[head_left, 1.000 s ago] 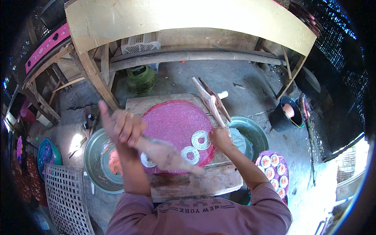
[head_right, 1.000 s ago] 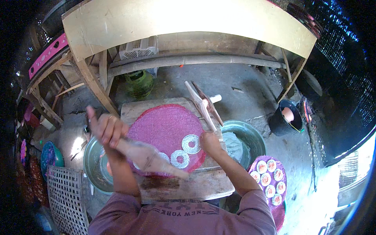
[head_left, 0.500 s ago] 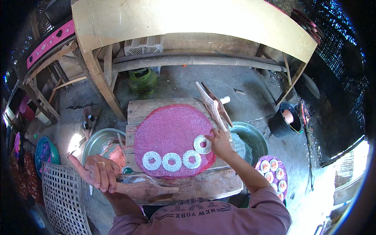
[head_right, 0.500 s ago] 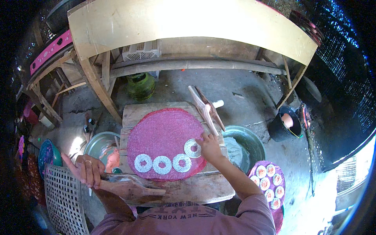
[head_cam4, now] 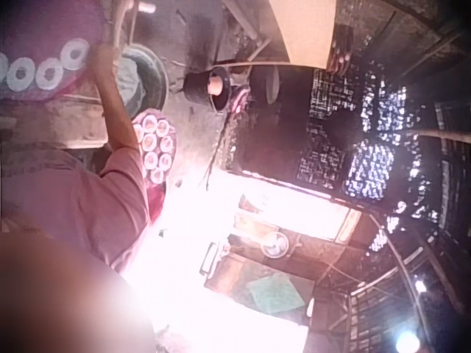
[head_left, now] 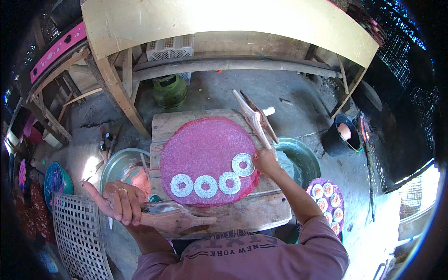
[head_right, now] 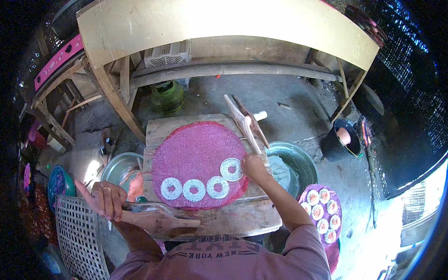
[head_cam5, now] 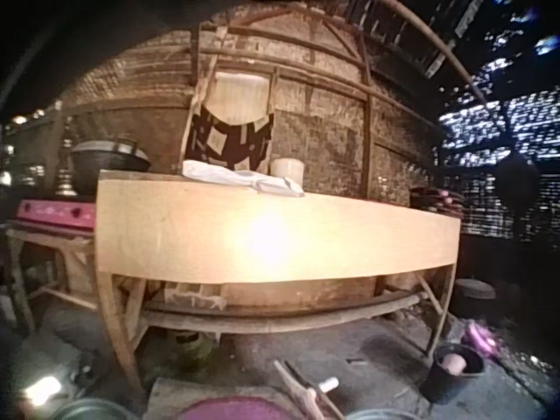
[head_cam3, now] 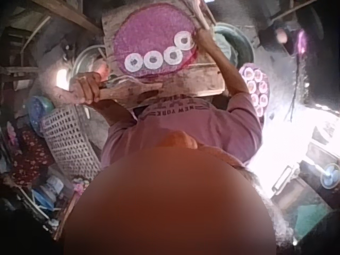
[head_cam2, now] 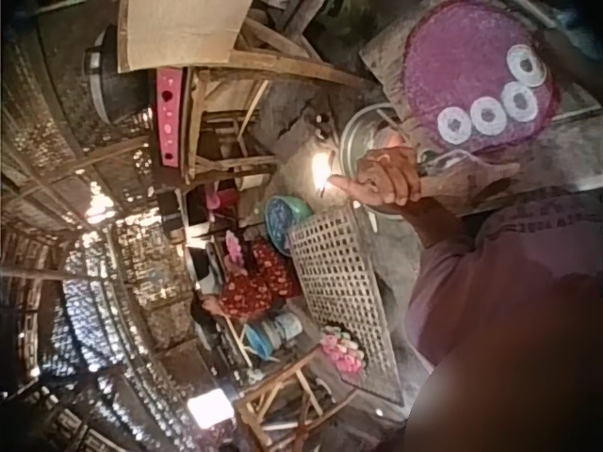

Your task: The person prepares and assembles small round decorative cakes on a purple mat. They use a piping bag to apply white frosting into circular molds, then add orange filling and a white center to each piece. The finished cakes are arranged on the mat.

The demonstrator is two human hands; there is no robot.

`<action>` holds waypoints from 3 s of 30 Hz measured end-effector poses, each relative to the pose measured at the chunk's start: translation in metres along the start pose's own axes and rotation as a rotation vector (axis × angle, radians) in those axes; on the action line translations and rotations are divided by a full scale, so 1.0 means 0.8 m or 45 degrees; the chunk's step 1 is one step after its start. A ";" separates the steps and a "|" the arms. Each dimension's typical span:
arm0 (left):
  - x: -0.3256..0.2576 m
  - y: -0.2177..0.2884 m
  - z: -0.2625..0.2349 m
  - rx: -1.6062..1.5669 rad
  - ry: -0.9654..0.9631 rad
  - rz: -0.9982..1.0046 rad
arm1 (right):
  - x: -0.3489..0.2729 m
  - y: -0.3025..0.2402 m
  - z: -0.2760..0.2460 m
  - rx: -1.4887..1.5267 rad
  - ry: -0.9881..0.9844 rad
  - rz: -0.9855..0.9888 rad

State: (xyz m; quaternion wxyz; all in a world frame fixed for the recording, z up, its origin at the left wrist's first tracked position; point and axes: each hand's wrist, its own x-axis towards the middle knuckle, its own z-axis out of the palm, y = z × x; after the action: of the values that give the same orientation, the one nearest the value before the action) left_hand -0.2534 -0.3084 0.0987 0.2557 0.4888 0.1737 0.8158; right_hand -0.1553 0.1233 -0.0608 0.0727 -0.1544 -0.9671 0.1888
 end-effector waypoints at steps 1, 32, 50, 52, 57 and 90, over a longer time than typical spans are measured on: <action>-0.002 0.002 0.000 0.007 -0.014 0.011 | 0.000 -0.003 -0.004 -0.015 0.010 -0.055; 0.103 -0.232 -0.177 -0.672 1.218 0.138 | 0.059 -0.142 -0.137 0.545 -1.120 0.314; 0.080 -0.305 -0.195 -0.706 1.318 0.152 | 0.041 -0.119 -0.130 0.330 -0.819 0.270; 0.076 -0.302 -0.181 -0.735 1.426 0.072 | 0.030 -0.114 -0.126 0.321 -0.848 0.329; 0.080 -0.269 -0.162 -0.620 1.535 -0.028 | 0.014 -0.101 -0.088 0.475 -0.849 0.310; 0.120 -0.106 -0.150 -0.418 0.642 0.485 | 0.032 -0.095 0.041 0.009 0.129 -0.429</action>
State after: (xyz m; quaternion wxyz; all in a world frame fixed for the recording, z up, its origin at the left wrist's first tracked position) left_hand -0.3765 -0.1876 0.0660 0.1230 0.2481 0.0037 0.9609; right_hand -0.2062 0.0533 -0.0593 0.1527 0.0006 -0.9737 0.1692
